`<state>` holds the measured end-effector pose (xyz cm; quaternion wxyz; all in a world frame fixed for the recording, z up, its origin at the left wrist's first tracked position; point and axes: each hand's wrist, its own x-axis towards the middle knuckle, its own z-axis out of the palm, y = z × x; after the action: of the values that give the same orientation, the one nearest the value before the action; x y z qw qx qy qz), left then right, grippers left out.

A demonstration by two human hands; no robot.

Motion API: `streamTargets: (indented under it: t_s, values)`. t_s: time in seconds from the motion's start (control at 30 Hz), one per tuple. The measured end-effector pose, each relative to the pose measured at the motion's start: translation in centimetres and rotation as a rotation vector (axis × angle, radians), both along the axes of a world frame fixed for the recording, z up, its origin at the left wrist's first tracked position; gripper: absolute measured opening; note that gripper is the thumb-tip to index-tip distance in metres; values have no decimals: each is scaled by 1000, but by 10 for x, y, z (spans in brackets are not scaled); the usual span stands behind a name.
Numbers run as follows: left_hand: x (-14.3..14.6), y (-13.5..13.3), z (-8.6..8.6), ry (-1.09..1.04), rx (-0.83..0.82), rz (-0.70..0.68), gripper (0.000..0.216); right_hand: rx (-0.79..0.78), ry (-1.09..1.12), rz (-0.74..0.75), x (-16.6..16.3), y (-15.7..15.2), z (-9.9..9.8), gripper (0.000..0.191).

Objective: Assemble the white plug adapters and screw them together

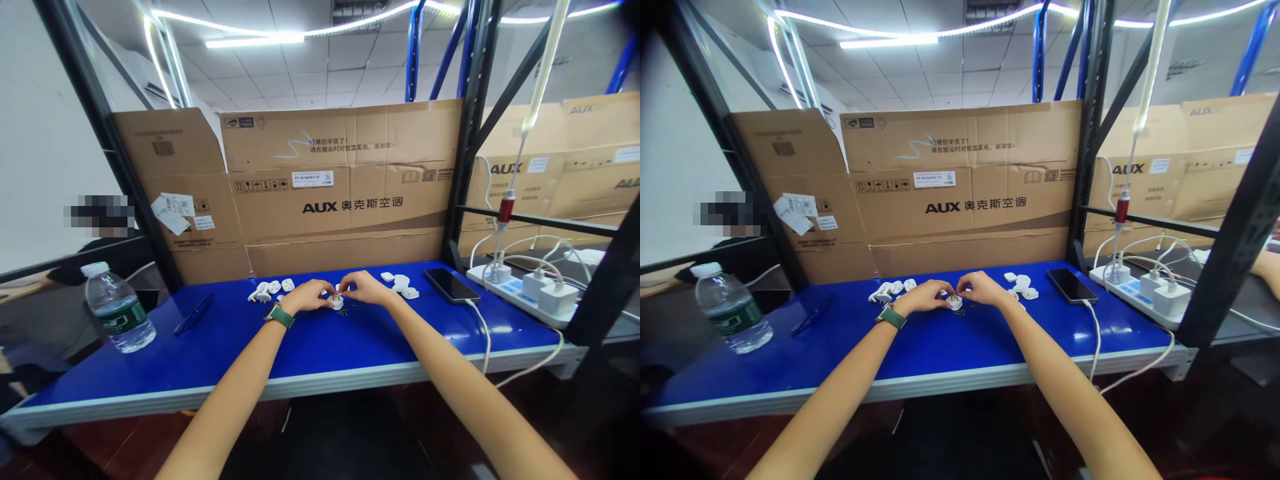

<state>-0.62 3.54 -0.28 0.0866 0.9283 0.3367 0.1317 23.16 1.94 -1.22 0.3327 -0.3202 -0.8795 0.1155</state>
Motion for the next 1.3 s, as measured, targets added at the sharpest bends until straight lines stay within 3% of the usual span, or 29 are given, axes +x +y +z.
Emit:
streamTargets:
  t_s: [0.23, 0.47, 0.83, 1.3]
  values:
    - [8, -7, -6, -50, 26, 113, 37, -27, -27, -41, -8, -6, 0, 15]
    - [11, -10, -5, -38, 42, 100, 36, 68, -114, -156, -15, -8, -4, 12]
    - [11, -10, -5, -45, 22, 81, 35, -31, -122, -140, -14, -6, -5, 19]
    - [12, -8, -7, -51, 13, 69, 37, 33, -242, -194, -15, -12, 1, 21]
